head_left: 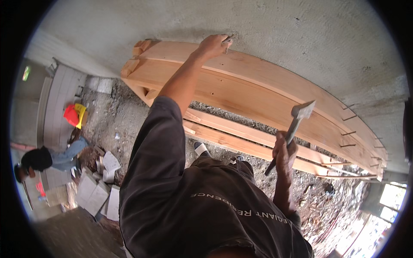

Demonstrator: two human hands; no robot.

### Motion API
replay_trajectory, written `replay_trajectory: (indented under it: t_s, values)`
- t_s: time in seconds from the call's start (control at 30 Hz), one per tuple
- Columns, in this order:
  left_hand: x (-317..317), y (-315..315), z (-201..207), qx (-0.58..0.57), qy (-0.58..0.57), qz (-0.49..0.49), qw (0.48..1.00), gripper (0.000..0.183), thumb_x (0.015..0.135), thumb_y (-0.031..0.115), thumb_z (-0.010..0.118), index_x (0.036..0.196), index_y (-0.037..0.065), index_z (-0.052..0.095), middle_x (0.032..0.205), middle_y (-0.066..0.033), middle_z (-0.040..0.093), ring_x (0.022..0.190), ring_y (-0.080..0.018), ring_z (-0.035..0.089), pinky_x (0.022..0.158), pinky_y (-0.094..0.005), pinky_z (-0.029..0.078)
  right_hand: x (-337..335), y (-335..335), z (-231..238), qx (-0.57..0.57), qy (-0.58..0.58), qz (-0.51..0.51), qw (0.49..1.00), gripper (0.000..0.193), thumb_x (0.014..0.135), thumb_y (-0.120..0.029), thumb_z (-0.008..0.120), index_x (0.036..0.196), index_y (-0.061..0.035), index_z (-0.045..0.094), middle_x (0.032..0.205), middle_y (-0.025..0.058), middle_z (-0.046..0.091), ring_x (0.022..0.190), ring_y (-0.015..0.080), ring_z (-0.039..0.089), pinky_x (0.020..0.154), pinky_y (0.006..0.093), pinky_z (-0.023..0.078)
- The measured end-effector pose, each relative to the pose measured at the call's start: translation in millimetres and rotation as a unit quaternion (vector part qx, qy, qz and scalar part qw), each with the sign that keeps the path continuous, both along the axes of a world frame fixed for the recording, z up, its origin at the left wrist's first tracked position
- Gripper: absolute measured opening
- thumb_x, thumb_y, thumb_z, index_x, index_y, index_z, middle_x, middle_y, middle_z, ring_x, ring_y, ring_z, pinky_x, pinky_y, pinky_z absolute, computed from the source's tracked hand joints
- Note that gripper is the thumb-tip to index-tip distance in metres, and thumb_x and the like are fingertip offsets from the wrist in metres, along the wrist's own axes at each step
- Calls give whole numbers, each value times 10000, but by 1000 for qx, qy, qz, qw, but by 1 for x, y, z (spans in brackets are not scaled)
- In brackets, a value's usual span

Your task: The person hammers nails into a curved wooden frame using a hammer. They then lift the assembled frame and position it upright against a wall in a construction area.

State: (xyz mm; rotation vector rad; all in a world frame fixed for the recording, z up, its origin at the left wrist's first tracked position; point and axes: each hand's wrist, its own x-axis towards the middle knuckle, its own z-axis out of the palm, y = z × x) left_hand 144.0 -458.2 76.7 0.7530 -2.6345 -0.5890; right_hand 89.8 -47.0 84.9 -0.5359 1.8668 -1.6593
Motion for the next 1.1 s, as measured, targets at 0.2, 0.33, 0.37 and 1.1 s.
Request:
replay_trajectory:
  t_s: [0.2, 0.33, 0.37, 1.1]
  values:
    - [5, 1, 9, -12, -28, -62, 998, 346, 877, 385, 493, 964, 67, 600, 713, -153, 595, 672, -311, 576, 619, -403, 420, 20, -34, 56, -192, 3, 61, 979, 437, 898, -214, 496, 1211, 67, 377, 605, 27, 474, 424, 81, 430, 373, 209, 344]
    - [3, -1, 9, 21, -28, -75, 997, 341, 875, 384, 495, 969, 74, 602, 671, -153, 582, 641, -315, 572, 605, -406, 420, 47, -57, 18, -5, -44, 15, 999, 392, 929, -254, 458, 1193, 30, 396, 556, -11, 418, 401, 44, 384, 345, 198, 315]
    - [4, -3, 9, 16, -28, -83, 996, 341, 874, 385, 497, 971, 76, 603, 667, -153, 582, 637, -314, 573, 603, -405, 422, 46, -66, 21, -18, -53, 21, 998, 379, 929, -243, 458, 1191, 24, 399, 561, -14, 412, 408, 44, 381, 351, 199, 319]
    - [10, -4, -1, -25, 2, -124, 992, 378, 892, 385, 458, 986, 43, 590, 684, -128, 593, 671, -309, 577, 645, -402, 444, 26, -181, 67, -95, 225, -98, 965, 438, 938, -223, 438, 1326, -29, 380, 620, -11, 459, 543, 42, 431, 443, 217, 359]
